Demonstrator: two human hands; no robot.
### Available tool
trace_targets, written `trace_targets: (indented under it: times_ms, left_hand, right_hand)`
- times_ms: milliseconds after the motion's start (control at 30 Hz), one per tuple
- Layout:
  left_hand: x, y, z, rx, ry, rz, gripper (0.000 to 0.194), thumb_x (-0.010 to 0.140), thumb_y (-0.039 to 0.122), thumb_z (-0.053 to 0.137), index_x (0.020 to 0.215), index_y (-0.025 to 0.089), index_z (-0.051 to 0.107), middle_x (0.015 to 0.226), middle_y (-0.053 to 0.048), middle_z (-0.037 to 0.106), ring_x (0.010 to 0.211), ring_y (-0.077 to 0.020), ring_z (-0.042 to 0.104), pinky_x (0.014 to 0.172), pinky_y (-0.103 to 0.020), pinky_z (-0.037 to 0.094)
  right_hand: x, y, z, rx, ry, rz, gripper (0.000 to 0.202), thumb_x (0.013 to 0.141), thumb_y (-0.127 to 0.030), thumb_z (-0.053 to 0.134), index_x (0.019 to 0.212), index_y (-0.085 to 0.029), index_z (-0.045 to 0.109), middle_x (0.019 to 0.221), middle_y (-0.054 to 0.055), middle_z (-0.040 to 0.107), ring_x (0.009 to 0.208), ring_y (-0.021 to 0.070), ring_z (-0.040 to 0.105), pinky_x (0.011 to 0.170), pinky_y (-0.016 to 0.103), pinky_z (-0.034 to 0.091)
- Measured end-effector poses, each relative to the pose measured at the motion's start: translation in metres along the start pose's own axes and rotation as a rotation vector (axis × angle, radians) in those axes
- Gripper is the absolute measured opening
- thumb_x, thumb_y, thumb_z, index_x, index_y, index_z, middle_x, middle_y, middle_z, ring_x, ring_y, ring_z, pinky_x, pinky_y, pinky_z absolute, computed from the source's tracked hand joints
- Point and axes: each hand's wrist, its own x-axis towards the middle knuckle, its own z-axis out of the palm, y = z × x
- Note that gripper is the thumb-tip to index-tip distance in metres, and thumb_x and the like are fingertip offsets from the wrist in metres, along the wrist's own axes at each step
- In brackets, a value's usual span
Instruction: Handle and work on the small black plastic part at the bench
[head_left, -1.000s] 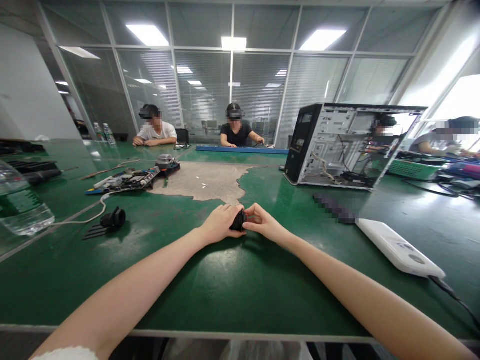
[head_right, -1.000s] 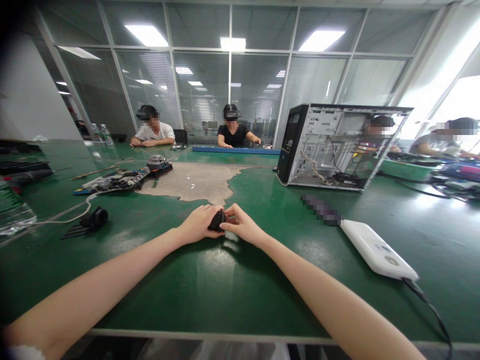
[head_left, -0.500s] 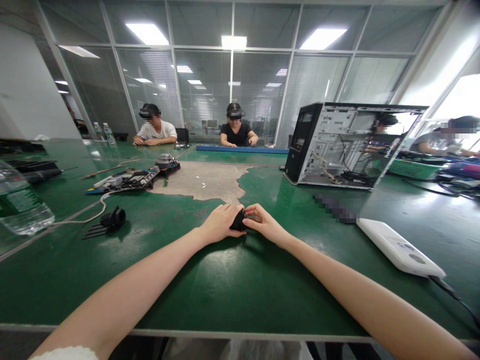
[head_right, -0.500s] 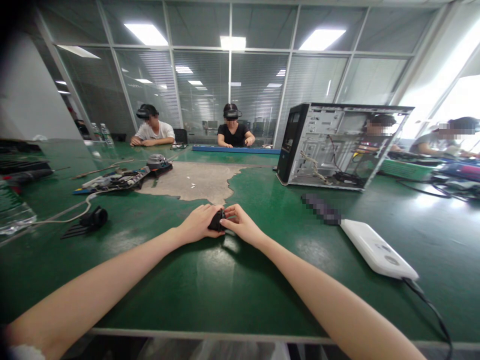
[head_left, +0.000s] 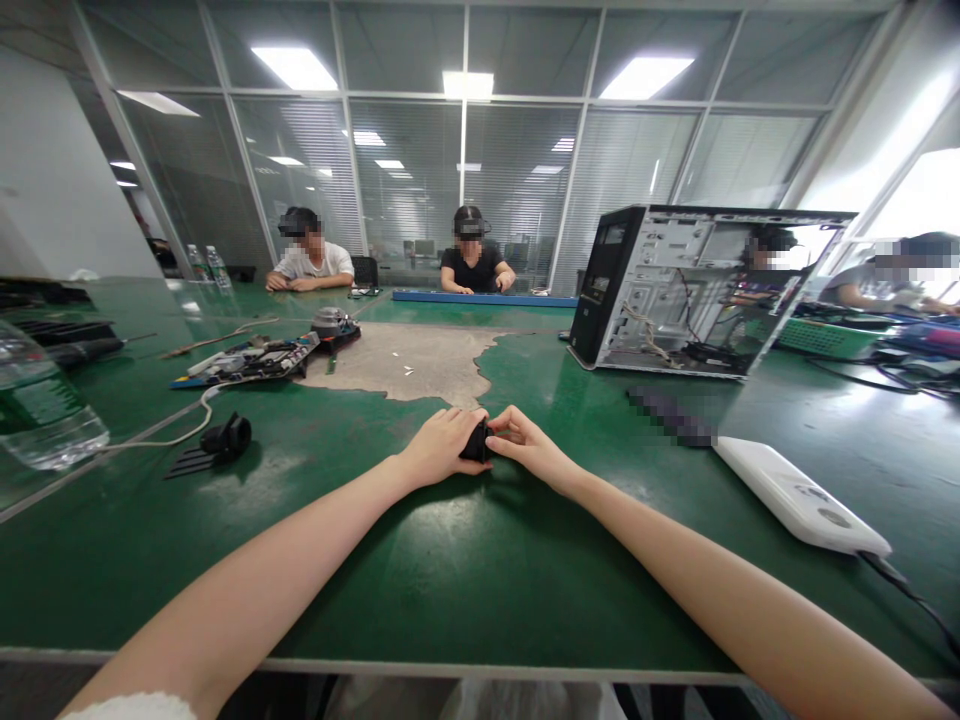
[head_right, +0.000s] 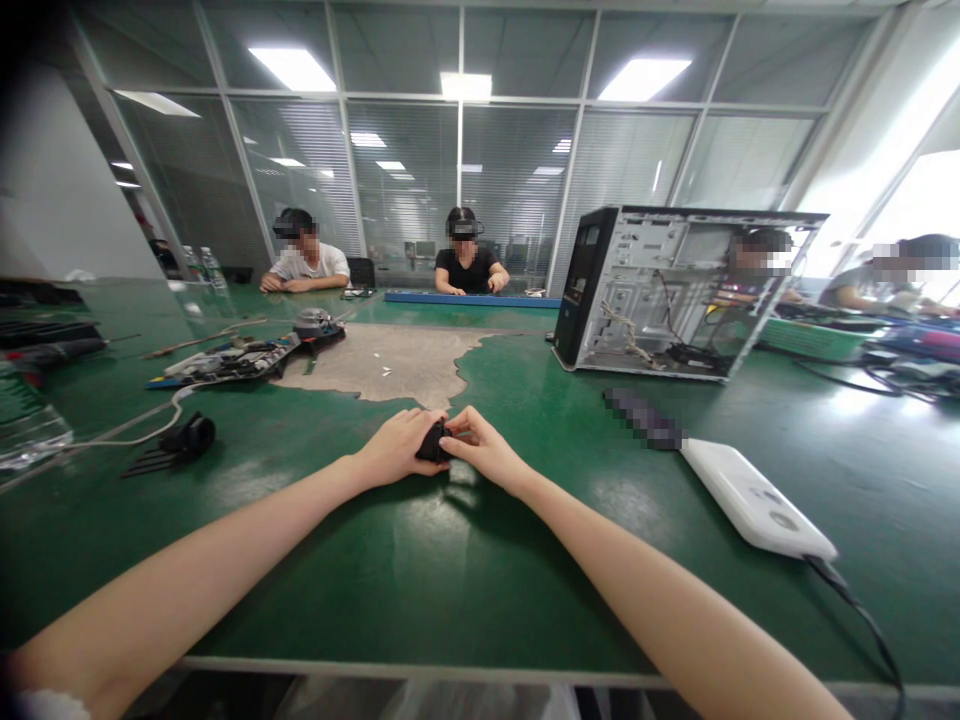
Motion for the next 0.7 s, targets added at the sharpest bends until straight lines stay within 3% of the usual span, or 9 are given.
trace_targets:
  times_ms: [300, 500, 700]
  left_hand:
    - [0.0001, 0.0006, -0.0008, 0.01, 0.005, 0.007, 0.064, 0.065, 0.048, 0.06, 0.113, 0.015, 0.034, 0.104, -0.009, 0.052, 0.092, -0.0241, 0.05, 0.077, -0.034, 0.038]
    - [0.0003, 0.0001, 0.0003, 0.016, 0.003, -0.003, 0.064, 0.064, 0.048, 0.061, 0.113, 0.016, 0.035, 0.103, -0.009, 0.053, 0.091, -0.0242, 0.05, 0.076, -0.034, 0.038]
    - [0.0002, -0.0005, 0.0005, 0.01, 0.005, 0.005, 0.065, 0.064, 0.049, 0.061, 0.113, 0.016, 0.034, 0.105, -0.009, 0.052, 0.092, -0.0245, 0.05, 0.077, -0.034, 0.038]
  right_hand:
    - [0.0012, 0.0037, -0.0011, -0.013, 0.041, 0.12, 0.032, 0.068, -0.031, 0.061, 0.094, -0.021, 0.045, 0.095, 0.003, 0.051, 0.082, 0.0133, 0.054, 0.079, 0.034, 0.042]
    - [-0.0001, 0.002, -0.0021, 0.024, -0.069, 0.017, 0.033, 0.064, -0.025, 0.066, 0.088, -0.021, 0.043, 0.088, 0.0, 0.053, 0.083, 0.0134, 0.054, 0.076, 0.031, 0.044]
    - [0.001, 0.0019, -0.0008, -0.02, 0.004, -0.001, 0.022, 0.071, -0.032, 0.058, 0.083, -0.02, 0.044, 0.089, 0.0, 0.053, 0.08, 0.0115, 0.053, 0.076, 0.03, 0.043]
